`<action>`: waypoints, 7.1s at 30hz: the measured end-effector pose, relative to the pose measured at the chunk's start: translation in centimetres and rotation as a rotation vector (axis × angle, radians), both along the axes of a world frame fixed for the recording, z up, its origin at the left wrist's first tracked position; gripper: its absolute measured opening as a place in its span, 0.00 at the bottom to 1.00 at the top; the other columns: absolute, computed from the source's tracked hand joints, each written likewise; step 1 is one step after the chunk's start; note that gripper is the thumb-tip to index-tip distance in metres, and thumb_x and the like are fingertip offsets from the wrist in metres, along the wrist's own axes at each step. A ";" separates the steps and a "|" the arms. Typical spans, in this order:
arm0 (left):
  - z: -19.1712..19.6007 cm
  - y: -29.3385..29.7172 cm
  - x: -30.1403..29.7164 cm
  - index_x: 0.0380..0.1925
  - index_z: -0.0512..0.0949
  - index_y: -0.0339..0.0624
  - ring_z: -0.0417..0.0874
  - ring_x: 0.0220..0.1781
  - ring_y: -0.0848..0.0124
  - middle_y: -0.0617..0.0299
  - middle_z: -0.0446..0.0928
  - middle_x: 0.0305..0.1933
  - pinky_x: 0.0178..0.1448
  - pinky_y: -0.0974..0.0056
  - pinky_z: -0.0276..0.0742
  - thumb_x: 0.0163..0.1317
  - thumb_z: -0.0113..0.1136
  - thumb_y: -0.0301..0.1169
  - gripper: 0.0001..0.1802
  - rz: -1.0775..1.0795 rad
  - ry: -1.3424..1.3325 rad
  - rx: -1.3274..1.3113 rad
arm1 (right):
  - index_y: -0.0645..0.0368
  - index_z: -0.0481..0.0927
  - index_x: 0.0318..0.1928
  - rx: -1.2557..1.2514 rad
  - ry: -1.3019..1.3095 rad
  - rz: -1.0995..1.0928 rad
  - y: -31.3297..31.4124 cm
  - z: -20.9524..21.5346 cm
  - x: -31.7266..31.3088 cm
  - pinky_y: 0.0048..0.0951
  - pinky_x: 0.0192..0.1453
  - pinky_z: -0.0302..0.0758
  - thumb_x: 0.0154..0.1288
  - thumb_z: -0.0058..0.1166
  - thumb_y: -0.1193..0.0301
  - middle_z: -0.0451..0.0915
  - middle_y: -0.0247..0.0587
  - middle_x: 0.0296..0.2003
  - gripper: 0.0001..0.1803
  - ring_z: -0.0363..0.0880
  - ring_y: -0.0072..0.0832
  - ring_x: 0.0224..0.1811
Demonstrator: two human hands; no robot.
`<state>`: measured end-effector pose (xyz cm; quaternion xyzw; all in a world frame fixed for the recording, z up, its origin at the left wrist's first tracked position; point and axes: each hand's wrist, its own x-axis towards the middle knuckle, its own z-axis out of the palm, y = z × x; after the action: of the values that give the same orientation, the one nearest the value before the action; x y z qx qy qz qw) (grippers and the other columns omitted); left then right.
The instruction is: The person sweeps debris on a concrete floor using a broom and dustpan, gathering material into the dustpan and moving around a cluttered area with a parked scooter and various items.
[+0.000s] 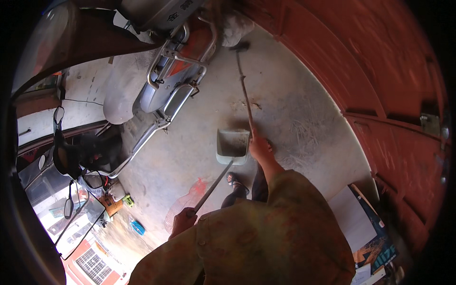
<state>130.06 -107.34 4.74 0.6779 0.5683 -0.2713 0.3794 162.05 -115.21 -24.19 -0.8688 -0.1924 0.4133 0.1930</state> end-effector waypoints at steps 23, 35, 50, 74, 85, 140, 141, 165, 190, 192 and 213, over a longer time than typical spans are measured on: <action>0.1 2.0 -5.0 0.46 0.75 0.49 0.81 0.43 0.51 0.53 0.82 0.37 0.46 0.50 0.76 0.55 0.61 0.38 0.18 -0.108 0.082 0.009 | 0.48 0.66 0.64 -0.011 -0.041 0.163 -6.6 2.6 8.9 0.48 0.49 0.74 0.68 0.43 0.65 0.79 0.59 0.42 0.24 0.78 0.54 0.44; 0.9 1.7 -4.1 0.44 0.76 0.46 0.82 0.43 0.52 0.53 0.82 0.37 0.46 0.51 0.77 0.54 0.61 0.36 0.17 -0.038 0.000 0.040 | 0.55 0.67 0.62 0.177 0.018 0.209 -24.6 16.8 3.5 0.48 0.44 0.75 0.66 0.45 0.69 0.79 0.62 0.36 0.23 0.79 0.54 0.38; 0.5 -2.7 -3.6 0.44 0.77 0.45 0.82 0.42 0.51 0.51 0.82 0.37 0.45 0.52 0.77 0.54 0.61 0.34 0.16 0.128 0.007 0.057 | 0.53 0.68 0.62 0.080 0.005 0.232 -5.5 4.7 7.5 0.47 0.50 0.73 0.68 0.45 0.66 0.78 0.60 0.44 0.23 0.75 0.55 0.47; -1.8 -4.0 -13.1 0.44 0.75 0.47 0.81 0.40 0.48 0.50 0.81 0.35 0.43 0.48 0.76 0.54 0.60 0.35 0.17 0.028 -0.074 0.098 | 0.55 0.66 0.64 0.149 0.235 -0.127 -3.3 6.3 11.4 0.40 0.33 0.76 0.71 0.42 0.60 0.80 0.49 0.39 0.24 0.81 0.39 0.30; -4.1 -4.3 -16.5 0.43 0.75 0.48 0.80 0.40 0.47 0.49 0.81 0.35 0.43 0.46 0.76 0.54 0.59 0.36 0.16 0.014 -0.057 0.097 | 0.50 0.67 0.65 0.061 0.058 0.156 -19.8 7.7 -3.0 0.30 0.23 0.71 0.69 0.46 0.64 0.73 0.35 0.22 0.24 0.72 0.24 0.18; -5.9 -9.5 -21.0 0.42 0.73 0.44 0.80 0.39 0.45 0.47 0.80 0.34 0.42 0.45 0.75 0.55 0.58 0.36 0.15 0.189 -0.176 0.126 | 0.46 0.60 0.69 -0.038 0.255 0.277 -7.9 9.9 -7.5 0.30 0.17 0.65 0.70 0.44 0.66 0.66 0.33 0.17 0.27 0.64 0.22 0.14; -6.0 -9.3 -21.0 0.42 0.73 0.43 0.80 0.39 0.45 0.47 0.80 0.34 0.43 0.45 0.75 0.55 0.58 0.36 0.15 0.187 -0.180 0.128 | 0.47 0.61 0.68 0.035 0.173 0.391 -11.0 8.8 -6.6 0.30 0.18 0.65 0.69 0.44 0.66 0.66 0.33 0.16 0.27 0.65 0.22 0.14; -4.5 -9.8 -19.0 0.40 0.73 0.44 0.80 0.39 0.48 0.48 0.80 0.33 0.41 0.47 0.75 0.55 0.58 0.34 0.13 0.103 -0.106 0.148 | 0.46 0.62 0.66 -0.390 -0.002 0.777 -2.9 16.3 -0.5 0.40 0.40 0.78 0.67 0.44 0.69 0.79 0.53 0.43 0.26 0.81 0.45 0.40; -4.3 -10.7 -19.1 0.41 0.74 0.44 0.80 0.38 0.47 0.48 0.80 0.33 0.42 0.47 0.74 0.54 0.57 0.35 0.15 0.243 -0.154 0.156 | 0.53 0.70 0.61 -0.252 -0.048 0.735 -13.8 21.1 11.8 0.32 0.31 0.70 0.74 0.34 0.58 0.76 0.41 0.31 0.22 0.73 0.29 0.28; -3.7 -10.5 -18.7 0.41 0.74 0.44 0.80 0.38 0.47 0.48 0.80 0.33 0.42 0.47 0.74 0.53 0.57 0.35 0.15 0.237 -0.130 0.136 | 0.48 0.70 0.61 -0.304 -0.104 0.855 -8.8 21.1 8.2 0.41 0.38 0.72 0.74 0.34 0.61 0.77 0.51 0.33 0.20 0.76 0.42 0.35; -4.8 -6.0 -13.9 0.36 0.72 0.43 0.79 0.37 0.47 0.47 0.79 0.31 0.40 0.45 0.74 0.55 0.56 0.33 0.10 0.061 -0.149 0.127 | 0.49 0.63 0.66 -0.655 -0.395 1.148 -4.2 31.7 16.2 0.41 0.51 0.73 0.72 0.36 0.70 0.75 0.54 0.45 0.23 0.77 0.46 0.45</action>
<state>116.15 -113.36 -0.03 0.7012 0.5750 -0.1716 0.3850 178.23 -119.42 7.51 -0.7020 -0.5187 0.3209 -0.3675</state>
